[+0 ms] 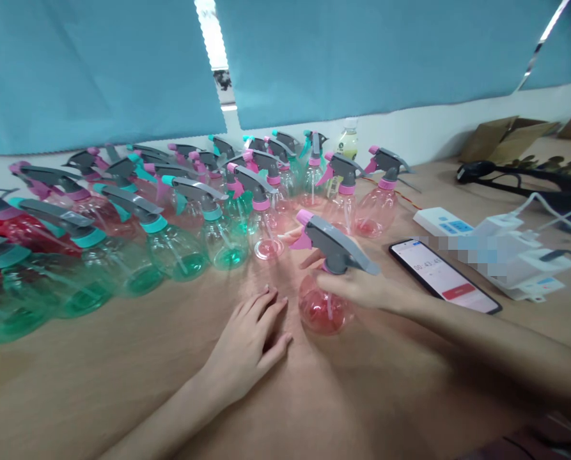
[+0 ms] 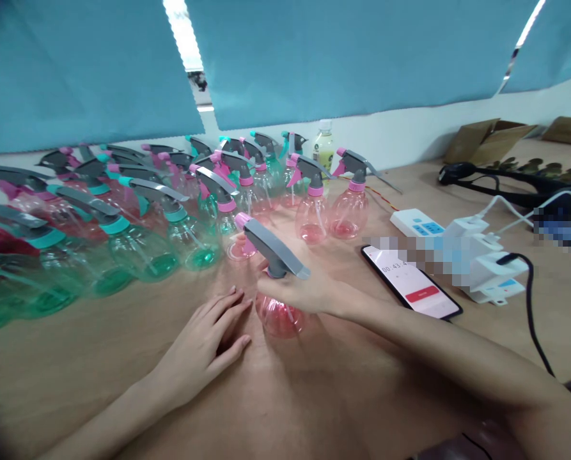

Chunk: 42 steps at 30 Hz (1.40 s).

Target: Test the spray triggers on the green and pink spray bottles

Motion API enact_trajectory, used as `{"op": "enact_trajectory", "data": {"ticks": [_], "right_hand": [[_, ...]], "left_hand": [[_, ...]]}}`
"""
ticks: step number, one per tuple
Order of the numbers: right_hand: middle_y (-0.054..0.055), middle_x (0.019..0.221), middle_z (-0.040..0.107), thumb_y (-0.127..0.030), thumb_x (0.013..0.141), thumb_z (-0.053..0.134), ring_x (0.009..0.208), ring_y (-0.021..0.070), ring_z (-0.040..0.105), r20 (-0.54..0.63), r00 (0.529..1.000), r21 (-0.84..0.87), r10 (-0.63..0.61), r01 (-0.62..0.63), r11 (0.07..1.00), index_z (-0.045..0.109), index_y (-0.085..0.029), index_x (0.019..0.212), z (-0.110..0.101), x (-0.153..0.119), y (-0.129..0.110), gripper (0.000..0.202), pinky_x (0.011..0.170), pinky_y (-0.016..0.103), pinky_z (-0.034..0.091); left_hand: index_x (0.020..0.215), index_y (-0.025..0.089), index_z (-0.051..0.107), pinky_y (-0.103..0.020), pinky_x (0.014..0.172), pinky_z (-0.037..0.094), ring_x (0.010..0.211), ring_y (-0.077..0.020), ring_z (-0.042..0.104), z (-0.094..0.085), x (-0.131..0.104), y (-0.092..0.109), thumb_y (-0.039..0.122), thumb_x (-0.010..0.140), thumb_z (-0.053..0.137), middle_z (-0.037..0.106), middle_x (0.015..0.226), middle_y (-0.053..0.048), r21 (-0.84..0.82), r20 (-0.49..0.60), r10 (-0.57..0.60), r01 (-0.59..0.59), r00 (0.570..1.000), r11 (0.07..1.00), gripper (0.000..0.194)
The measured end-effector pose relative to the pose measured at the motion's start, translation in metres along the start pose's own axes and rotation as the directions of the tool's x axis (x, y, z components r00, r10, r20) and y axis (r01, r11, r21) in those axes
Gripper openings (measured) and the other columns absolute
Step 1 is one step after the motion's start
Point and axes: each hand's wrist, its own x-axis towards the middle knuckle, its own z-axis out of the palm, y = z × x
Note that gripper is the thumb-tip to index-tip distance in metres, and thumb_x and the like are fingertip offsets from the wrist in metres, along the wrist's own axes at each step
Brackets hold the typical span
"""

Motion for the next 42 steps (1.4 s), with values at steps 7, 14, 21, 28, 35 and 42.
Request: {"op": "enact_trajectory", "data": {"ticks": [7, 14, 21, 28, 35, 42], "right_hand": [[0.002, 0.076, 0.065, -0.025, 0.065, 0.05, 0.082, 0.0232, 0.066, -0.033, 0.998, 0.067, 0.058, -0.056, 0.996, 0.057, -0.024, 0.081, 0.0021, -0.0019, 0.0019, 0.017, 0.071, 0.036, 0.056], [0.004, 0.088, 0.072, -0.024, 0.064, 0.053, 0.083, 0.0226, 0.07, -0.041, 0.995, 0.127, 0.089, -0.084, 0.988, 0.061, -0.024, 0.09, 0.004, -0.0025, 0.0041, 0.028, 0.078, 0.04, 0.058], [0.003, 0.088, 0.071, -0.021, 0.066, 0.053, 0.086, 0.0211, 0.068, -0.033, 0.999, 0.064, 0.022, -0.02, 0.998, 0.063, -0.026, 0.087, 0.0014, -0.0022, 0.0026, 0.024, 0.079, 0.039, 0.056], [0.002, 0.083, 0.068, -0.019, 0.063, 0.052, 0.08, 0.0188, 0.065, -0.033, 0.999, 0.064, -0.008, 0.01, 0.998, 0.063, -0.026, 0.085, 0.0005, 0.0001, 0.0021, 0.026, 0.074, 0.033, 0.054], [0.002, 0.084, 0.068, -0.019, 0.065, 0.052, 0.079, 0.0182, 0.064, -0.003, 1.0, 0.059, 0.002, -0.002, 0.998, 0.066, -0.026, 0.102, 0.0, 0.0005, 0.0024, 0.04, 0.074, 0.032, 0.054], [0.0, 0.081, 0.067, -0.015, 0.064, 0.05, 0.078, 0.0173, 0.064, -0.008, 1.0, 0.06, -0.013, 0.014, 0.998, 0.064, -0.027, 0.107, -0.0015, 0.0012, -0.0034, 0.047, 0.074, 0.03, 0.054]], "left_hand": [[0.133, 0.016, 0.049, -0.052, 0.104, 0.04, 0.132, -0.0326, 0.045, -0.0001, 0.0006, 0.0005, 0.037, 0.097, 0.049, 0.052, 0.139, -0.017, -0.005, 0.004, -0.003, 0.003, 1.0, 1.0, 0.042], [0.133, 0.015, 0.05, -0.051, 0.105, 0.04, 0.133, -0.0316, 0.044, -0.0003, 0.0013, 0.0013, 0.037, 0.096, 0.05, 0.052, 0.14, -0.016, 0.019, 0.014, -0.007, 0.007, 1.0, 1.0, 0.042], [0.132, 0.016, 0.05, -0.051, 0.104, 0.04, 0.133, -0.0313, 0.044, 0.0002, 0.0011, 0.001, 0.038, 0.096, 0.049, 0.052, 0.14, -0.016, 0.002, 0.008, -0.006, 0.006, 1.0, 1.0, 0.042], [0.131, 0.016, 0.051, -0.051, 0.104, 0.04, 0.132, -0.0319, 0.045, 0.0006, 0.0003, 0.0008, 0.037, 0.096, 0.05, 0.053, 0.139, -0.016, -0.008, -0.004, -0.011, 0.011, 1.0, 1.0, 0.042], [0.131, 0.016, 0.052, -0.052, 0.104, 0.04, 0.132, -0.0325, 0.045, 0.0, 0.0006, 0.0015, 0.037, 0.095, 0.051, 0.053, 0.139, -0.016, -0.019, -0.01, -0.008, 0.008, 1.0, 1.0, 0.042], [0.131, 0.017, 0.052, -0.052, 0.104, 0.04, 0.131, -0.0323, 0.046, -0.0002, 0.0009, 0.0019, 0.037, 0.095, 0.05, 0.053, 0.139, -0.016, -0.023, -0.005, -0.015, 0.015, 1.0, 1.0, 0.042]]}}
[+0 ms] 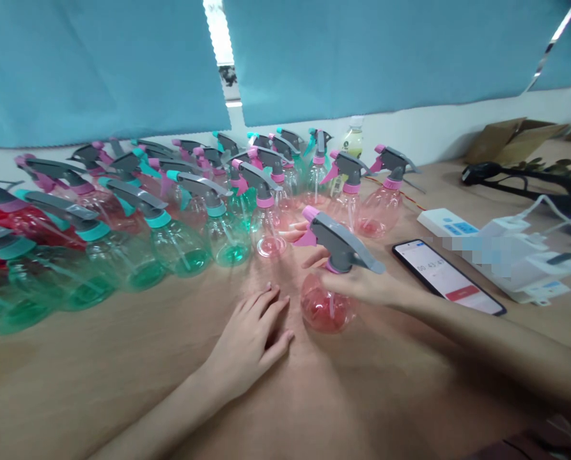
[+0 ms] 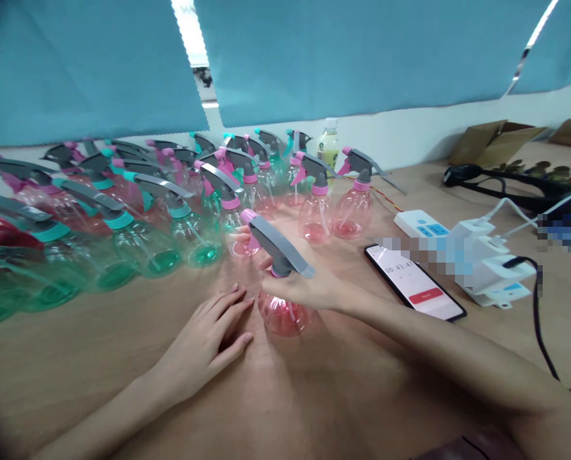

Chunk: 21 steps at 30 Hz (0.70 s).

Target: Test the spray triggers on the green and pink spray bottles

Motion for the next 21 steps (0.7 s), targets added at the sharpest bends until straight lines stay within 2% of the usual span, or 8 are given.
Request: {"op": "enact_trajectory", "data": {"ticks": [3, 8, 16, 21], "right_hand": [[-0.001, 0.078, 0.065, -0.015, 0.064, 0.049, 0.075, 0.0168, 0.063, -0.007, 1.0, -0.005, -0.003, 0.002, 1.0, 0.065, -0.027, 0.102, -0.0006, 0.0002, -0.0016, 0.042, 0.07, 0.029, 0.053], [0.0, 0.077, 0.063, -0.017, 0.061, 0.05, 0.07, 0.0154, 0.06, -0.03, 1.0, -0.005, 0.008, -0.008, 1.0, 0.058, -0.024, 0.076, -0.0004, 0.001, -0.0041, 0.019, 0.069, 0.028, 0.053], [0.001, 0.077, 0.06, -0.022, 0.063, 0.047, 0.068, 0.0154, 0.058, -0.005, 1.0, -0.002, 0.014, -0.014, 1.0, 0.053, -0.024, 0.076, 0.001, 0.0001, 0.0005, 0.015, 0.064, 0.029, 0.051], [0.002, 0.075, 0.061, -0.019, 0.063, 0.047, 0.069, 0.0169, 0.059, 0.011, 1.0, -0.02, 0.025, -0.025, 0.999, 0.054, -0.023, 0.074, -0.0003, 0.0003, 0.0008, 0.014, 0.061, 0.029, 0.051]], "left_hand": [[0.132, 0.017, 0.052, -0.052, 0.104, 0.04, 0.131, -0.0325, 0.045, 0.0001, -0.0001, 0.0001, 0.037, 0.095, 0.05, 0.053, 0.139, -0.015, -0.009, -0.002, 0.0, 0.0, 1.0, 1.0, 0.042], [0.132, 0.016, 0.051, -0.052, 0.104, 0.041, 0.131, -0.0317, 0.045, 0.0004, 0.0003, 0.0008, 0.038, 0.096, 0.05, 0.053, 0.139, -0.016, 0.009, 0.003, 0.003, -0.003, 1.0, 1.0, 0.042], [0.131, 0.016, 0.051, -0.052, 0.104, 0.041, 0.132, -0.0318, 0.045, -0.0007, 0.0005, 0.001, 0.038, 0.096, 0.05, 0.053, 0.138, -0.016, 0.014, 0.008, 0.003, -0.003, 1.0, 1.0, 0.042], [0.131, 0.015, 0.051, -0.052, 0.104, 0.041, 0.132, -0.0319, 0.044, 0.0, 0.0002, 0.0004, 0.038, 0.096, 0.049, 0.053, 0.139, -0.016, 0.024, 0.014, 0.008, -0.008, 1.0, 1.0, 0.042]]}}
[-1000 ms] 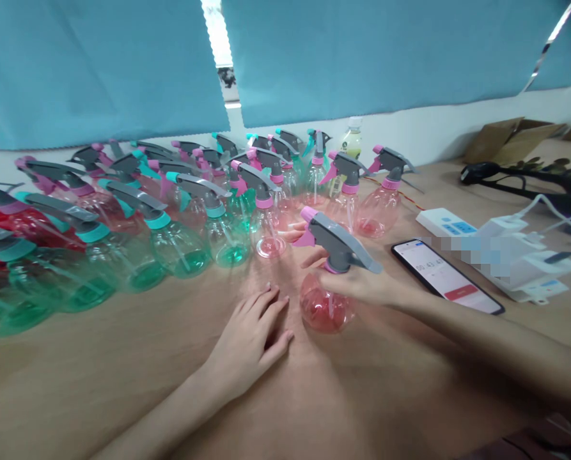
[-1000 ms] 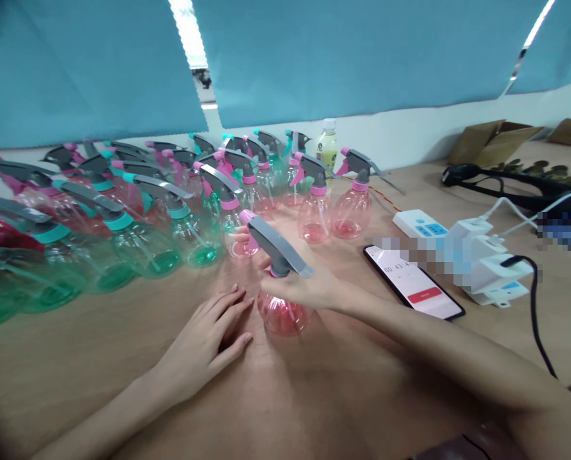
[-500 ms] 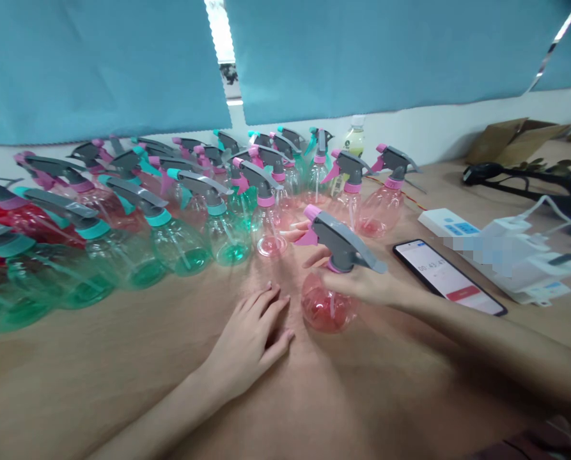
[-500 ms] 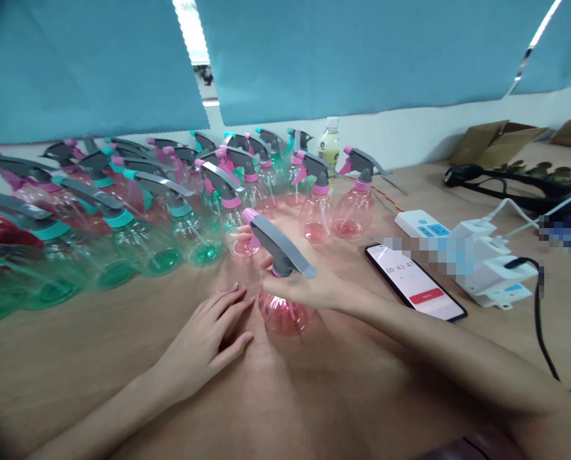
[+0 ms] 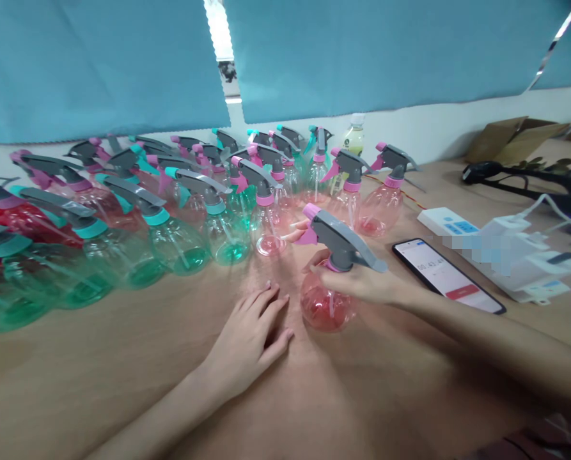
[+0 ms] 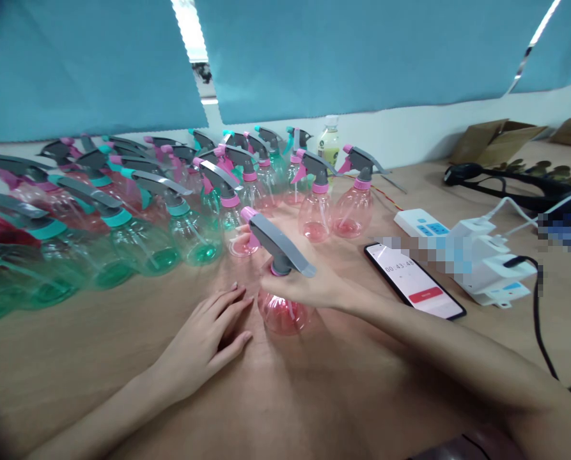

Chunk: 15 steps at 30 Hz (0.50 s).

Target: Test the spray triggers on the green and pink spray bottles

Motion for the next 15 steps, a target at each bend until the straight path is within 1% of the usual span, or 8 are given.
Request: {"op": "enact_trajectory", "data": {"ticks": [4, 6, 9, 11, 15], "right_hand": [[0.001, 0.078, 0.063, -0.015, 0.063, 0.048, 0.077, 0.0182, 0.062, -0.009, 1.0, 0.045, -0.025, 0.026, 0.999, 0.055, -0.024, 0.077, -0.0003, 0.0024, -0.0017, 0.017, 0.066, 0.03, 0.053], [0.0, 0.079, 0.064, -0.014, 0.062, 0.047, 0.075, 0.0169, 0.062, -0.02, 0.998, 0.066, -0.06, 0.061, 0.996, 0.055, -0.024, 0.078, -0.0002, 0.0039, -0.0025, 0.021, 0.067, 0.03, 0.054], [-0.001, 0.079, 0.064, -0.015, 0.062, 0.045, 0.071, 0.0154, 0.062, -0.036, 0.989, 0.123, -0.144, 0.148, 0.981, 0.057, -0.024, 0.082, 0.0004, 0.0055, -0.0033, 0.025, 0.07, 0.031, 0.054], [-0.001, 0.079, 0.064, -0.015, 0.063, 0.044, 0.072, 0.0154, 0.062, -0.036, 0.984, 0.151, -0.172, 0.175, 0.973, 0.058, -0.024, 0.084, 0.0005, 0.0059, -0.0045, 0.027, 0.071, 0.031, 0.054], [0.0, 0.075, 0.061, -0.016, 0.063, 0.045, 0.076, 0.0164, 0.062, -0.034, 0.987, 0.117, -0.158, 0.161, 0.98, 0.054, -0.024, 0.074, -0.0009, 0.0057, -0.008, 0.017, 0.072, 0.03, 0.055]], "left_hand": [[0.131, 0.015, 0.051, -0.051, 0.104, 0.04, 0.132, -0.0315, 0.044, 0.0009, 0.0, -0.0011, 0.038, 0.097, 0.049, 0.053, 0.138, -0.016, 0.006, -0.006, 0.012, -0.012, 1.0, 1.0, 0.041], [0.131, 0.015, 0.051, -0.051, 0.104, 0.041, 0.132, -0.0315, 0.045, 0.0011, -0.0002, -0.0014, 0.038, 0.097, 0.049, 0.053, 0.138, -0.016, 0.007, -0.01, 0.015, -0.015, 1.0, 1.0, 0.041], [0.131, 0.014, 0.052, -0.051, 0.104, 0.041, 0.132, -0.0321, 0.045, 0.0008, -0.0003, -0.0016, 0.038, 0.097, 0.048, 0.053, 0.138, -0.016, 0.011, -0.013, 0.021, -0.021, 1.0, 1.0, 0.041], [0.131, 0.013, 0.052, -0.052, 0.104, 0.04, 0.132, -0.0325, 0.044, 0.0005, -0.0002, -0.0018, 0.038, 0.097, 0.048, 0.053, 0.138, -0.017, 0.012, -0.013, 0.025, -0.024, 1.0, 1.0, 0.042], [0.131, 0.013, 0.052, -0.052, 0.104, 0.04, 0.131, -0.0324, 0.045, 0.0, 0.0, -0.0023, 0.038, 0.097, 0.048, 0.054, 0.137, -0.017, 0.012, -0.009, 0.026, -0.026, 1.0, 1.0, 0.042]]}}
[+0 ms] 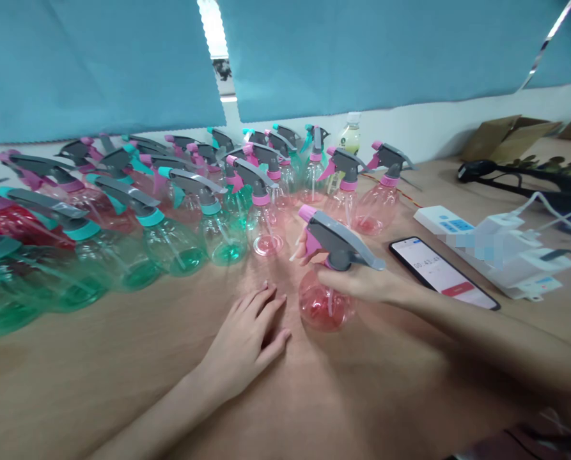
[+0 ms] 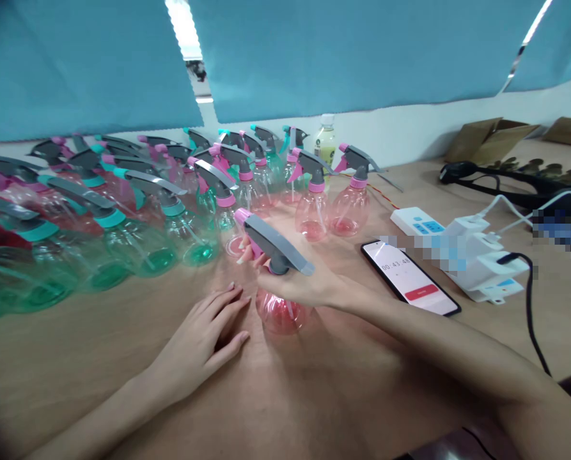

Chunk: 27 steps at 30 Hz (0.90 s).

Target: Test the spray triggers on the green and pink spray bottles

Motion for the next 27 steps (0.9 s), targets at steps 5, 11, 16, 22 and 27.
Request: {"op": "enact_trajectory", "data": {"ticks": [5, 11, 16, 22, 27], "right_hand": [[0.0, 0.072, 0.06, -0.017, 0.065, 0.045, 0.079, 0.0172, 0.061, 0.035, 0.999, -0.064, 0.031, -0.028, 0.998, 0.055, -0.024, 0.072, -0.0018, -0.0012, 0.0018, 0.014, 0.077, 0.032, 0.054], [0.0, 0.077, 0.064, -0.015, 0.064, 0.047, 0.075, 0.016, 0.062, 0.039, 0.991, -0.061, 0.128, -0.126, 0.99, 0.057, -0.024, 0.077, -0.0025, -0.0043, 0.0024, 0.019, 0.069, 0.029, 0.053], [0.0, 0.073, 0.064, -0.014, 0.063, 0.048, 0.079, 0.0179, 0.063, 0.0, 0.992, -0.075, 0.125, -0.124, 0.989, 0.063, -0.024, 0.089, 0.0003, -0.0063, 0.0052, 0.031, 0.069, 0.03, 0.052], [0.002, 0.076, 0.066, -0.016, 0.064, 0.049, 0.079, 0.0197, 0.064, -0.017, 0.993, -0.089, 0.118, -0.119, 0.989, 0.061, -0.024, 0.078, 0.0003, -0.0063, 0.0064, 0.02, 0.071, 0.034, 0.055], [0.002, 0.079, 0.068, -0.016, 0.064, 0.051, 0.081, 0.0203, 0.066, -0.034, 0.991, -0.101, 0.133, -0.136, 0.986, 0.06, -0.024, 0.075, -0.0001, -0.0069, 0.0042, 0.016, 0.073, 0.034, 0.056]], "left_hand": [[0.131, 0.013, 0.053, -0.052, 0.103, 0.041, 0.131, -0.0325, 0.045, 0.0005, 0.0004, 0.0, 0.038, 0.097, 0.048, 0.054, 0.137, -0.017, 0.001, 0.001, -0.004, 0.004, 1.0, 1.0, 0.042], [0.131, 0.013, 0.052, -0.053, 0.103, 0.041, 0.131, -0.0329, 0.045, 0.0009, 0.0003, -0.0001, 0.037, 0.097, 0.049, 0.053, 0.137, -0.018, 0.011, 0.006, -0.002, 0.002, 1.0, 1.0, 0.042], [0.131, 0.013, 0.052, -0.052, 0.103, 0.041, 0.132, -0.0326, 0.044, 0.0014, 0.0001, 0.0003, 0.038, 0.097, 0.048, 0.053, 0.138, -0.017, 0.014, -0.011, 0.001, -0.001, 1.0, 1.0, 0.042], [0.131, 0.014, 0.052, -0.052, 0.103, 0.041, 0.131, -0.0326, 0.045, 0.0009, 0.0004, 0.0004, 0.038, 0.097, 0.048, 0.054, 0.137, -0.017, -0.002, -0.014, -0.006, 0.006, 1.0, 1.0, 0.042], [0.131, 0.015, 0.052, -0.052, 0.103, 0.041, 0.131, -0.0325, 0.045, 0.0012, -0.0001, 0.0003, 0.039, 0.097, 0.048, 0.054, 0.137, -0.016, -0.008, -0.019, -0.008, 0.008, 1.0, 1.0, 0.042]]}}
